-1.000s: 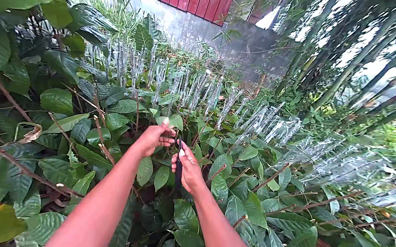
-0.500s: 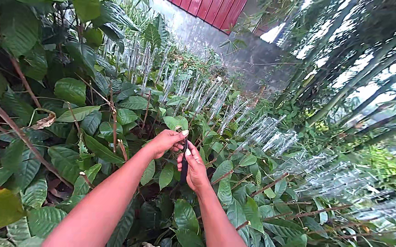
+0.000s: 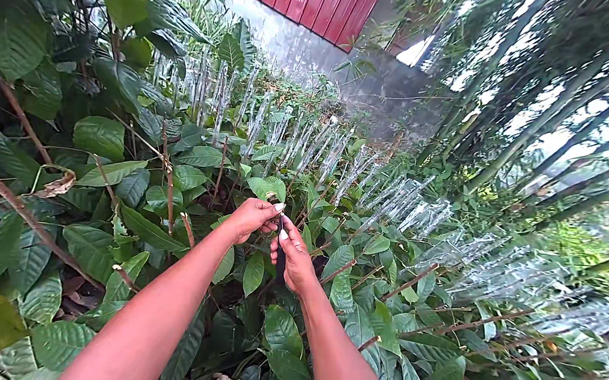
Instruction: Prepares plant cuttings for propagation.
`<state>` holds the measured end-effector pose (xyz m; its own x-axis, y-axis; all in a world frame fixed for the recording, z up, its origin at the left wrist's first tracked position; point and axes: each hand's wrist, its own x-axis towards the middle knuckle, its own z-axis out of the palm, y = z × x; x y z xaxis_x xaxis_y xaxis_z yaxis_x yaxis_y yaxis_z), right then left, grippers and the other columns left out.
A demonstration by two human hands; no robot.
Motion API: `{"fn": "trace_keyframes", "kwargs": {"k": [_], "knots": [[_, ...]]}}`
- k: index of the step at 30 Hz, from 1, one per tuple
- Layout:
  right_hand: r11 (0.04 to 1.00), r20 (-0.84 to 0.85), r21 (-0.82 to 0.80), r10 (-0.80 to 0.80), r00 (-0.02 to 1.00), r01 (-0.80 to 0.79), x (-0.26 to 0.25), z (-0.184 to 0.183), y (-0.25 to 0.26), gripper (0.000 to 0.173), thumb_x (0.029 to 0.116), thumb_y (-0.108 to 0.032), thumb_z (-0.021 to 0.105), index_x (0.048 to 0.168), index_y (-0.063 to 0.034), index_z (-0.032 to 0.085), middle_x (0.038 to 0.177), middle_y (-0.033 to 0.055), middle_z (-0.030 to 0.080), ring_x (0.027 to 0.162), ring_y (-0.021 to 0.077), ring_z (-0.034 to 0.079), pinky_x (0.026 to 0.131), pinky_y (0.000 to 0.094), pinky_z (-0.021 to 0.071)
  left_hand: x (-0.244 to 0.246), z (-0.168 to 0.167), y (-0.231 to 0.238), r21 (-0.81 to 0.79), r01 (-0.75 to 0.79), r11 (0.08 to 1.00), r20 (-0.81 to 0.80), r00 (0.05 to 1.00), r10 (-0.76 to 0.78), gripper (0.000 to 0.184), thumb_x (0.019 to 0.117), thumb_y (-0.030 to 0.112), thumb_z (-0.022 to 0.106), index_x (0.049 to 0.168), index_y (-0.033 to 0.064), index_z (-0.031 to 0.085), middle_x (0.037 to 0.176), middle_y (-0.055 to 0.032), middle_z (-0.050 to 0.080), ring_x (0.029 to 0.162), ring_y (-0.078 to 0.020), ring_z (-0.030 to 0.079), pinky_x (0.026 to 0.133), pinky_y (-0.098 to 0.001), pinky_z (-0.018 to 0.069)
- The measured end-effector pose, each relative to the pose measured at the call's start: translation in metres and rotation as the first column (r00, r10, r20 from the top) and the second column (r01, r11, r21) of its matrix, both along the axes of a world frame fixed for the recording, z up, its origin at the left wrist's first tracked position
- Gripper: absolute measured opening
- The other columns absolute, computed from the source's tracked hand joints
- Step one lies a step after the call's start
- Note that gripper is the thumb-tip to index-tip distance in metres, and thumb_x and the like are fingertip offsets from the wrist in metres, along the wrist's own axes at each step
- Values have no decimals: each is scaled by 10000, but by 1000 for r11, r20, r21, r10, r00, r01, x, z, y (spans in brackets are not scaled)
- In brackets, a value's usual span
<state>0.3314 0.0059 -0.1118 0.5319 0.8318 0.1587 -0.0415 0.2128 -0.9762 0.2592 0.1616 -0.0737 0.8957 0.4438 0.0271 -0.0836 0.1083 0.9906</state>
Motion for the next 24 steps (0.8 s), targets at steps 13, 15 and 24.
{"fn": "trace_keyframes", "kwargs": {"k": [13, 15, 24], "knots": [[992, -21, 32, -119, 993, 120, -6, 12, 8, 520, 1113, -161, 343, 1622, -85, 269, 792, 58, 584, 616, 122, 571, 547, 247, 503, 2, 5, 4, 23, -107, 994, 22, 994, 106, 434, 1080, 361, 515, 1416, 90, 555, 1152, -115, 678, 844, -193, 692, 754, -346, 584], [981, -32, 175, -84, 996, 89, -11, 25, 2, 535, 1103, -170, 319, 1624, -87, 229, 813, 55, 595, 654, 125, 608, 592, 253, 547, 1, 18, 24, 109, -280, 954, 66, 959, 274, 503, 1079, 431, 481, 1463, 107, 506, 1313, -168, 624, 1017, -292, 678, 863, -486, 564], [999, -129, 5, 53, 990, -53, -27, 6, 8, 504, 1107, -182, 325, 1593, -54, 285, 855, 56, 592, 672, 131, 607, 602, 265, 551, -4, 3, 91, 48, -311, 949, 89, 948, 306, 615, 1101, 524, 263, 1526, 108, 416, 1409, -167, 562, 1144, -279, 641, 930, -451, 536]]}}
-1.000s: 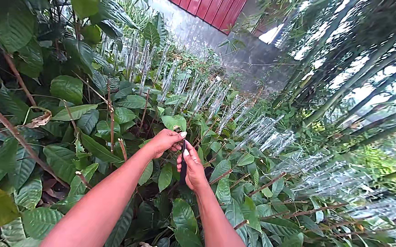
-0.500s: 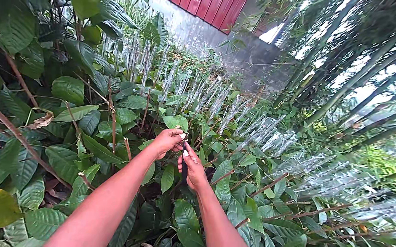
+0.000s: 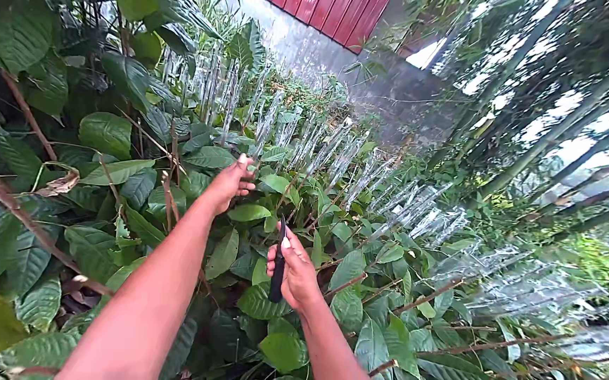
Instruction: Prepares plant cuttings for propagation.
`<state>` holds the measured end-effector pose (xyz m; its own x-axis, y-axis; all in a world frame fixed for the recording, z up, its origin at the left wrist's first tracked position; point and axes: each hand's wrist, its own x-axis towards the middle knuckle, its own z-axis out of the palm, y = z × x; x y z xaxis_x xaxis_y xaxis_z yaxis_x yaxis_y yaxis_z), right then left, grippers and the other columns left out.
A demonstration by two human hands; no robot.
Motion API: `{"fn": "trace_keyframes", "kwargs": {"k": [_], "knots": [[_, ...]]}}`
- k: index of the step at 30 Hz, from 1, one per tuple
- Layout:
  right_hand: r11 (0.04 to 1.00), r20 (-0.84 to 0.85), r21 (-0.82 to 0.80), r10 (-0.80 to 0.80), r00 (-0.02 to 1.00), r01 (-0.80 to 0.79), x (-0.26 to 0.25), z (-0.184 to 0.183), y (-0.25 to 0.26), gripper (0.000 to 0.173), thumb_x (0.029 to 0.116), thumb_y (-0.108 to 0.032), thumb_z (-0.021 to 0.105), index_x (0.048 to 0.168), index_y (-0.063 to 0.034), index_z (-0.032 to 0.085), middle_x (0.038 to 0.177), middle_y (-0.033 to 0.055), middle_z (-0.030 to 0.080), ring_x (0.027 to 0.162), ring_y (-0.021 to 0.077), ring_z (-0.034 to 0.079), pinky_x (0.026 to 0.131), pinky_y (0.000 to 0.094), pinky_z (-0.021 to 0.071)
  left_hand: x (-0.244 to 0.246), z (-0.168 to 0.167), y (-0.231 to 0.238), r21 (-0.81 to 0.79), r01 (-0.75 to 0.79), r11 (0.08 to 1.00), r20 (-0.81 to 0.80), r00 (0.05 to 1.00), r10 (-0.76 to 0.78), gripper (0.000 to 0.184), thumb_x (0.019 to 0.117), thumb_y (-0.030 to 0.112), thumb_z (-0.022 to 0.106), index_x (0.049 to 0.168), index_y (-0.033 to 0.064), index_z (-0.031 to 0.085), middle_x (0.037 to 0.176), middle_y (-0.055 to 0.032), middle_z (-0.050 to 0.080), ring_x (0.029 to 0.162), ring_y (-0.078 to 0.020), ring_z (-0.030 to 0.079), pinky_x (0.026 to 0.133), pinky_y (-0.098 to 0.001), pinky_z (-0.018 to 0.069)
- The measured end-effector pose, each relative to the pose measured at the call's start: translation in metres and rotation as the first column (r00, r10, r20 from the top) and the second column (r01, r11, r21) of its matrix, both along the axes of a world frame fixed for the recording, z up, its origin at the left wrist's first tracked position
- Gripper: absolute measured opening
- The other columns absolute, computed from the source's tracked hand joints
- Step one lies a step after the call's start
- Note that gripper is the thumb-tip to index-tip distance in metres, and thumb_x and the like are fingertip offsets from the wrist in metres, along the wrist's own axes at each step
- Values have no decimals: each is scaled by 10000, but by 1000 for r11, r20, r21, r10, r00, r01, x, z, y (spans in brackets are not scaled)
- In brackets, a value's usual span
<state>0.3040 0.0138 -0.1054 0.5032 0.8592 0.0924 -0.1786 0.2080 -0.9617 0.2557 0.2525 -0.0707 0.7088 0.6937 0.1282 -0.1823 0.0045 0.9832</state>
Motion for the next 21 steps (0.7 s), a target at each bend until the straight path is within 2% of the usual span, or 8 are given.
{"fn": "trace_keyframes", "kwargs": {"k": [2, 4, 6, 10, 13, 21], "knots": [[1000, -25, 10, -4, 1000, 4, -1, 1, 12, 492, 1112, -176, 321, 1590, -65, 290, 859, 58, 584, 675, 134, 606, 605, 269, 553, -10, -1, -11, 76, 122, 990, -85, 990, -116, 584, 1110, 487, 286, 1331, 39, 589, 1236, -132, 622, 1028, -218, 659, 887, -402, 557], [1000, -43, 16, -13, 999, 14, -2, 1, 25, 475, 1114, -165, 323, 1581, -78, 322, 855, 61, 590, 670, 132, 603, 604, 263, 546, -24, 0, -20, 106, 172, 979, -130, 979, -157, 530, 1103, 462, 368, 1211, 24, 647, 1143, -103, 646, 937, -180, 667, 835, -363, 570], [1000, -58, 22, -11, 998, 12, -5, -1, 38, 458, 1113, -160, 335, 1566, -92, 364, 842, 66, 599, 659, 131, 600, 599, 258, 539, -36, -4, -26, 127, 188, 974, -131, 977, -171, 507, 1085, 483, 421, 1152, 48, 672, 1102, -78, 670, 882, -166, 674, 804, -354, 573], [1000, -25, 15, 19, 1000, -18, -8, -4, 51, 471, 1111, -169, 356, 1582, -146, 367, 825, 60, 598, 653, 124, 590, 601, 246, 524, -43, -12, -27, 129, 256, 958, -94, 965, -245, 393, 1077, 410, 489, 1067, 66, 680, 994, -43, 691, 829, -126, 676, 782, -316, 579], [998, -4, 37, 41, 999, -41, -6, -4, 51, 479, 1107, -175, 362, 1586, -152, 360, 826, 59, 595, 663, 121, 595, 607, 240, 524, -43, -13, -28, 108, 275, 955, -80, 960, -267, 331, 1066, 356, 537, 1045, 63, 688, 946, -37, 694, 799, -116, 673, 768, -299, 580], [998, 1, 24, 57, 998, -57, -4, -4, 50, 463, 1110, -179, 355, 1570, -131, 377, 813, 48, 588, 654, 116, 589, 604, 238, 525, -40, -12, -31, 96, 268, 959, -79, 962, -261, 320, 1061, 340, 552, 994, 57, 686, 906, -44, 697, 778, -121, 672, 756, -303, 578]]}}
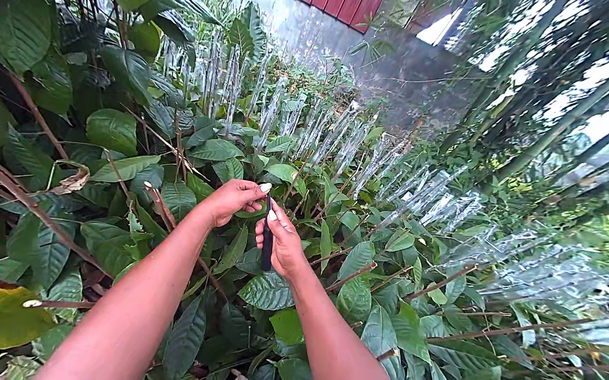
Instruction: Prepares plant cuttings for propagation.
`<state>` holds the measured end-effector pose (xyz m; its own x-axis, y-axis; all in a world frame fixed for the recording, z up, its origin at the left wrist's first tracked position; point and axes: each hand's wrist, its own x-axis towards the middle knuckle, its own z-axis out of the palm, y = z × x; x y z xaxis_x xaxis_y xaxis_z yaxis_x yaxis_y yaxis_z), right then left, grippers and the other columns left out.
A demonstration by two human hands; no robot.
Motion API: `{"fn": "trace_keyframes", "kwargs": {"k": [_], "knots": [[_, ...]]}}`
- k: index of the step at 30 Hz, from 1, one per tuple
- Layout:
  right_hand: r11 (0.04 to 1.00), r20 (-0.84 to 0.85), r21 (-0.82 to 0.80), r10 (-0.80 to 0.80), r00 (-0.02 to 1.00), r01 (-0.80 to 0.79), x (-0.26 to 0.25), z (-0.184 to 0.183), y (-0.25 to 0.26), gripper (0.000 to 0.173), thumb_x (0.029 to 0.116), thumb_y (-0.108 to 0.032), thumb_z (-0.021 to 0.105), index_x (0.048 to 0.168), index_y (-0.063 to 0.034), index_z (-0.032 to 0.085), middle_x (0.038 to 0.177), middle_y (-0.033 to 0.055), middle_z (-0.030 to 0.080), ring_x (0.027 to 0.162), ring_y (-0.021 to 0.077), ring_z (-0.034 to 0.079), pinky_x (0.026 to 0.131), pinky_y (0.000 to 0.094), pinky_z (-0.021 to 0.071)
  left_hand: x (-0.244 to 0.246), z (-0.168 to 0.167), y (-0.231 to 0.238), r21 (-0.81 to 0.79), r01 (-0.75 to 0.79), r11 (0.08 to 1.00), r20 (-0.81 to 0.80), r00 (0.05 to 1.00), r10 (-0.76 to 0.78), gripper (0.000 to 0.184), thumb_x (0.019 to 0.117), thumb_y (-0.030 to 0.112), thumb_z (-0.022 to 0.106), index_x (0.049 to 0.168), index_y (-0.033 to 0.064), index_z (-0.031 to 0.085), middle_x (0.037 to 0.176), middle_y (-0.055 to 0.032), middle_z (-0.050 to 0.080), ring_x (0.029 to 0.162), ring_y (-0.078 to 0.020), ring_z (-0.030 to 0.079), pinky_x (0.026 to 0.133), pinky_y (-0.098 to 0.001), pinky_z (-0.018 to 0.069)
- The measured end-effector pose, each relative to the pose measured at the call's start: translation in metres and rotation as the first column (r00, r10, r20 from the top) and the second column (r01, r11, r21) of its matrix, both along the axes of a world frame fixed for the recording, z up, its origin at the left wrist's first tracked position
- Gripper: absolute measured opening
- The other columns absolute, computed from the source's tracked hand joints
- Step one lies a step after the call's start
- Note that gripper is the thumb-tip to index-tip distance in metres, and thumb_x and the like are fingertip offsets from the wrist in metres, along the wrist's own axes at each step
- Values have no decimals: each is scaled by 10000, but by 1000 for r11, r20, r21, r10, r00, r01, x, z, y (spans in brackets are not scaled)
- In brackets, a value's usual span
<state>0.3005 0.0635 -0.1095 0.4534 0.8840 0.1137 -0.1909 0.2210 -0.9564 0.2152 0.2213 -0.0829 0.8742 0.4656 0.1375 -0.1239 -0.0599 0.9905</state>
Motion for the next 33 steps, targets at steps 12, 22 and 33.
{"fn": "trace_keyframes", "kwargs": {"k": [12, 22, 33], "knots": [[999, -17, -44, -5, 1000, 5, 6, -7, 7, 441, 1108, -162, 381, 1548, -175, 381, 784, 47, 563, 625, 118, 579, 577, 233, 513, 6, 3, 1, -78, -26, 997, -49, 999, 22, 250, 1071, 235, 539, 988, 35, 662, 880, -52, 690, 731, -106, 669, 712, -261, 574], [994, -10, -99, -55, 998, 54, 7, -12, 15, 413, 1109, -174, 409, 1521, -161, 431, 808, 71, 576, 603, 121, 560, 543, 232, 491, 11, 4, -1, -131, -105, 986, -82, 992, 94, 182, 1063, 140, 543, 1166, 5, 607, 948, -93, 646, 742, -135, 658, 702, -283, 578], [970, -6, -57, -238, 971, 238, -2, 25, 3, 443, 1122, -213, 381, 1563, -170, 394, 788, 67, 583, 579, 115, 550, 510, 233, 475, 10, 20, -21, -77, -142, 987, -77, 988, 136, 631, 1042, 511, 520, 1528, 127, 398, 1357, -142, 600, 1102, -257, 657, 914, -448, 554]]}}
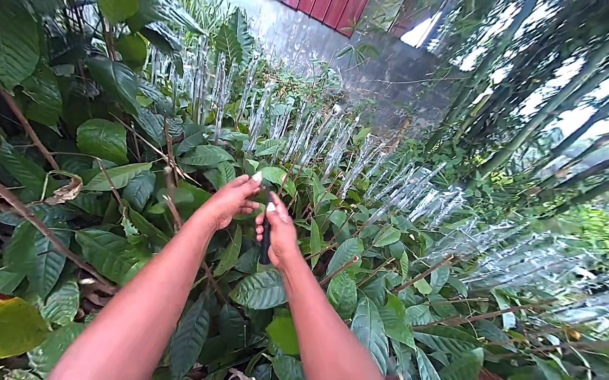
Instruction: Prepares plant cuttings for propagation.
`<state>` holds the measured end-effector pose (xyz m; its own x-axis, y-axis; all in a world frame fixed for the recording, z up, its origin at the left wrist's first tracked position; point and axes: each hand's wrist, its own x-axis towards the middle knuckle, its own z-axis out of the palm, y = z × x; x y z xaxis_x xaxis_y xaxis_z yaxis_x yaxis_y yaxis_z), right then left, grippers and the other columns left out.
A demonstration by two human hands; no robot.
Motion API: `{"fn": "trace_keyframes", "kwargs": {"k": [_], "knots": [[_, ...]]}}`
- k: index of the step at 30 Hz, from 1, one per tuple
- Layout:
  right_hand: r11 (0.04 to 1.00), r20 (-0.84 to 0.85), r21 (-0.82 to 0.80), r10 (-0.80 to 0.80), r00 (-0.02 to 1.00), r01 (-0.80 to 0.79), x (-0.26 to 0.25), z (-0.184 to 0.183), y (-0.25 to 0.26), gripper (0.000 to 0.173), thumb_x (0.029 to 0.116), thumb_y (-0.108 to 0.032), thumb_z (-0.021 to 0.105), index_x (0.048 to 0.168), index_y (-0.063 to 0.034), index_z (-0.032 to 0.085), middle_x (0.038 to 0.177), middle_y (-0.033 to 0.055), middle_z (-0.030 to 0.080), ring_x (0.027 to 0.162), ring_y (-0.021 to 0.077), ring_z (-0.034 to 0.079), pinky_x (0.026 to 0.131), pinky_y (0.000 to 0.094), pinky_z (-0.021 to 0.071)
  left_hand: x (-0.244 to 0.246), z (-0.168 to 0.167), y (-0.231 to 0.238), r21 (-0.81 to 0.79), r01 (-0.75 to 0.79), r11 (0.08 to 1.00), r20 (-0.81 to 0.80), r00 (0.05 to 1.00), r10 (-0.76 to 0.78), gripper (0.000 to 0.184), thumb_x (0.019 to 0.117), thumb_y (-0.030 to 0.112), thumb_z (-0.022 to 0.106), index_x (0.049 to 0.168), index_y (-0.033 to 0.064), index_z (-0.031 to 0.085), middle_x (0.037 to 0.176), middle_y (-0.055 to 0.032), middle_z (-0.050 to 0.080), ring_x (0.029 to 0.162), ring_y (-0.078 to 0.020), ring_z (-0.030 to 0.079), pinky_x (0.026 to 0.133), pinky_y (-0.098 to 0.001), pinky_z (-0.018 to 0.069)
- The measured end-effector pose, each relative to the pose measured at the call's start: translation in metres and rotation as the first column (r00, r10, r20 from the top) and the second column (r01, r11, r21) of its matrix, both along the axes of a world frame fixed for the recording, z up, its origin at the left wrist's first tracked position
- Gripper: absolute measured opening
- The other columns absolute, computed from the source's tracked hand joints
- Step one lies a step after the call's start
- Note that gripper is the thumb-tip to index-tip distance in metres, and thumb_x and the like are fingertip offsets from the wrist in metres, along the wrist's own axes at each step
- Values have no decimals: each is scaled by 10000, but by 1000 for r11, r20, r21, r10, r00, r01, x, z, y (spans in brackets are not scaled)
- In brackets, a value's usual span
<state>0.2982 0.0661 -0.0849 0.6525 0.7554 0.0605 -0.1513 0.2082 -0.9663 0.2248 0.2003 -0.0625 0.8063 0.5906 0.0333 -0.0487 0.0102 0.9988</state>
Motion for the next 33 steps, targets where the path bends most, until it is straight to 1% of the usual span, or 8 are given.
{"fn": "trace_keyframes", "kwargs": {"k": [3, 7, 9, 14, 19, 24, 30, 33], "knots": [[972, -19, 235, -14, 1000, 18, -11, 30, -31, 464, 1120, -223, 350, 1583, -208, 355, 808, 46, 598, 644, 127, 595, 575, 259, 527, -36, 82, -40, 436, -35, 899, -33, 998, 55, 867, 1003, 619, 500, 1649, 130, 192, 1592, -181, 417, 1415, -342, 477, 1131, -598, 406], [962, -103, 271, -12, 995, 40, -21, 32, -74, 474, 1120, -180, 326, 1593, -163, 317, 848, 72, 617, 678, 147, 629, 592, 275, 558, -85, 157, -92, 482, -394, 783, 455, 876, 161, 460, 1046, 426, 523, 1365, 105, 601, 1323, -54, 648, 1139, -161, 669, 949, -391, 583], [965, -137, 254, -33, 990, 67, -31, 26, -96, 476, 1121, -169, 318, 1595, -133, 301, 867, 80, 620, 682, 160, 644, 595, 292, 576, -95, 145, -103, 399, -470, 787, 460, 845, 272, 384, 1067, 400, 462, 1273, 115, 616, 1225, -50, 660, 997, -158, 672, 811, -382, 580], [978, -116, 211, 25, 993, 0, -68, 13, -138, 511, 1107, -176, 326, 1609, -98, 268, 914, 90, 637, 717, 165, 653, 626, 309, 577, -92, 57, -117, 95, -87, 992, -169, 980, 102, 620, 1101, 539, 238, 1479, 120, 493, 1370, -114, 611, 1065, -269, 657, 867, -470, 536], [977, -66, 170, 139, 988, -126, -101, 14, -162, 519, 1096, -200, 359, 1593, -62, 296, 876, 60, 618, 701, 142, 624, 628, 286, 557, -110, 58, -149, -20, 104, 994, -223, 969, -106, 612, 1119, 481, 240, 1271, 23, 616, 1140, -121, 672, 952, -223, 689, 844, -398, 578], [976, -50, 162, 156, 986, -146, -112, 11, -174, 488, 1096, -196, 360, 1557, -36, 346, 861, 82, 631, 676, 142, 619, 606, 272, 546, -122, 40, -172, -51, 86, 995, -230, 969, -96, 595, 1111, 488, 297, 1233, 16, 639, 1198, -133, 667, 967, -233, 695, 848, -403, 583], [982, -23, 153, 119, 993, -114, -118, 11, -196, 472, 1100, -180, 360, 1547, -29, 367, 854, 71, 629, 669, 138, 620, 597, 274, 551, -186, 70, -174, 475, -93, 875, -129, 976, 174, 505, 1091, 408, 431, 1476, 99, 536, 1335, -137, 651, 1168, -250, 664, 1022, -484, 530], [977, -10, 131, 173, 985, -170, -133, 9, -213, 478, 1086, -189, 375, 1539, -38, 390, 883, 58, 617, 702, 132, 619, 636, 271, 558, -236, 75, -164, 486, -263, 834, -58, 942, 331, 441, 1082, 420, 433, 1384, 154, 612, 1298, -62, 676, 1019, -185, 698, 861, -421, 580]]}}
